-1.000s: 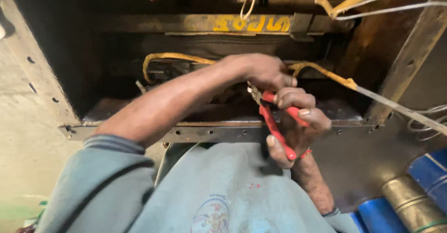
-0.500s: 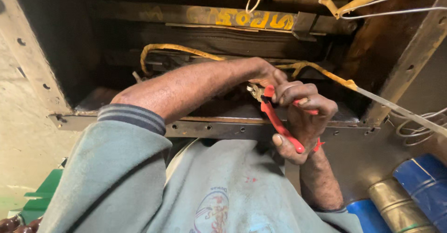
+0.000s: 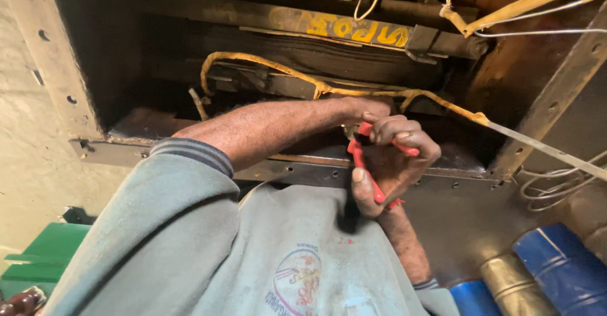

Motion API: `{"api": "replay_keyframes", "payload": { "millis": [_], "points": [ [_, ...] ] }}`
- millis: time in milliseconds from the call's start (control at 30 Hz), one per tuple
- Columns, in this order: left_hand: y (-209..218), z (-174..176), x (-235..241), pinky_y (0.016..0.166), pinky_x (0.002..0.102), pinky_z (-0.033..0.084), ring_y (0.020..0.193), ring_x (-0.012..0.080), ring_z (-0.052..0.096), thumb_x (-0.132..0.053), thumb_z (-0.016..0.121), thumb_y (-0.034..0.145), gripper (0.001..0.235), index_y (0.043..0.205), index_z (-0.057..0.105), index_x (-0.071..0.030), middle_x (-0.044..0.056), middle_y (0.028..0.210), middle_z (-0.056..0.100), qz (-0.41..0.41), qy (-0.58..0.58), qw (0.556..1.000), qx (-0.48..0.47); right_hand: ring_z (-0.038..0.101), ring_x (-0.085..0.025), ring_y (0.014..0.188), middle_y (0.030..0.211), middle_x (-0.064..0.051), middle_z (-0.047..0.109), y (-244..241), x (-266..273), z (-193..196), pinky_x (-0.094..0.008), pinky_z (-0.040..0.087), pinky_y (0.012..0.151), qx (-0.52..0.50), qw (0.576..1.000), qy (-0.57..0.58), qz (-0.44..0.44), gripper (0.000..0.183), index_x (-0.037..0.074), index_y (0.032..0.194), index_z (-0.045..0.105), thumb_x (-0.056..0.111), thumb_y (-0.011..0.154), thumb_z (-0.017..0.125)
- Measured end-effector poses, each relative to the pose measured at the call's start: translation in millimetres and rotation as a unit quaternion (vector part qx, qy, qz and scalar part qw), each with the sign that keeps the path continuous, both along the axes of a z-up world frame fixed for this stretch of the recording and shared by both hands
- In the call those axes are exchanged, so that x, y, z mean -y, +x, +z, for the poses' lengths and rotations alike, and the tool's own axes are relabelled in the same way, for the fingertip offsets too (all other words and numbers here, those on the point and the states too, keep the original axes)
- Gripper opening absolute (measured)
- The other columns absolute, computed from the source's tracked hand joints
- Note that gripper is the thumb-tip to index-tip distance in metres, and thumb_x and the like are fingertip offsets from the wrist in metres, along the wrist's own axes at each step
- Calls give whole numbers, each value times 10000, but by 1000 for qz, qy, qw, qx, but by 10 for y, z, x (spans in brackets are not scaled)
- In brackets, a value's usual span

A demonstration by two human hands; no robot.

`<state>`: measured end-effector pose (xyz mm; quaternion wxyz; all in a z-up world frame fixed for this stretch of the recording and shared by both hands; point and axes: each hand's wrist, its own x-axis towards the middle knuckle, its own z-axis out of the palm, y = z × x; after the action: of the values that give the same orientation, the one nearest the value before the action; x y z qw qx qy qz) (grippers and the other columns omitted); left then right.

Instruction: The person works inside an open metal electrical enclosure, using red-handled pliers to strip, cut, and adjust yellow and white wires connected to a transformer. The person repeatedly reaches into the enclosure to manipulate the wiring and occasionally repositions the pliers.

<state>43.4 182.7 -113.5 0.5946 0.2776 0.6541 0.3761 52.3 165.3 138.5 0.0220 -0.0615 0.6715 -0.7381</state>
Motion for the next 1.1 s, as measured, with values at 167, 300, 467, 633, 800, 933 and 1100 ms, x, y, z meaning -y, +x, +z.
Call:
{"api": "replay_keyframes", "payload": {
  "millis": [167, 300, 467, 633, 800, 933, 1100],
  "points": [
    [15, 159, -36, 976, 421, 460, 1160, 248, 622, -605, 472, 964, 618, 1214, 725, -99, 98, 1245, 701, 14, 12, 1000, -11, 473, -163, 970, 1118, -78, 437, 75, 158, 97, -361, 508, 967, 36, 993, 35, -105, 628, 142, 1365, 343, 234, 918, 774],
    [-11, 323, -36, 993, 413, 449, 1189, 237, 610, -610, 465, 963, 623, 1232, 720, -109, 87, 1276, 693, 26, 13, 1000, 5, 496, -150, 1005, 1156, -71, 454, 241, 230, 35, -374, 495, 1047, 23, 978, 78, -194, 635, 144, 1371, 342, 269, 933, 784],
    [-197, 409, 158, 1015, 403, 436, 1226, 223, 594, -616, 456, 963, 631, 1255, 715, -120, 73, 1315, 682, 14, 52, 998, 44, 509, -199, 1173, 1324, -100, 469, 227, 282, 46, -440, 403, 1212, 42, 976, 135, -165, 802, 144, 1546, 247, 232, 939, 762],
    [-258, 353, 258, 1036, 393, 422, 1262, 208, 578, -622, 447, 962, 639, 1278, 709, -132, 60, 1354, 672, 74, 88, 986, 122, 422, -307, 1453, 1606, -167, 350, 33, 15, 308, -510, 449, 1228, 161, 970, 38, -180, 1156, 115, 1675, -36, 140, 802, 722],
    [-279, 479, 430, 1080, 398, 403, 1324, 216, 532, -688, 403, 966, 726, 1343, 663, -124, 69, 1420, 610, 159, 95, 947, 263, 307, -336, 1570, 1716, -178, 217, 64, -182, 254, -544, 419, 1249, 166, 966, -39, -195, 1155, 105, 1685, -109, 117, 798, 631],
    [-342, 655, 643, 1072, 409, 470, 1272, 264, 623, -670, 377, 966, 758, 1274, 742, -82, 100, 1361, 713, 150, 101, 937, 300, 259, -368, 1614, 1784, -229, 169, 170, -230, 132, -480, 385, 1291, 142, 961, -19, -237, 1098, 92, 1720, -76, 20, 844, 582],
    [-354, 618, 680, 1071, 397, 413, 1275, 225, 574, -625, 420, 1003, 677, 1288, 689, -73, 84, 1354, 655, 145, 77, 959, 232, 395, -350, 1550, 1724, -195, 254, 226, -667, 511, -490, 514, 1201, 85, 985, 102, -106, 1078, 220, 1678, -110, -64, 946, 629]
  ]
}}
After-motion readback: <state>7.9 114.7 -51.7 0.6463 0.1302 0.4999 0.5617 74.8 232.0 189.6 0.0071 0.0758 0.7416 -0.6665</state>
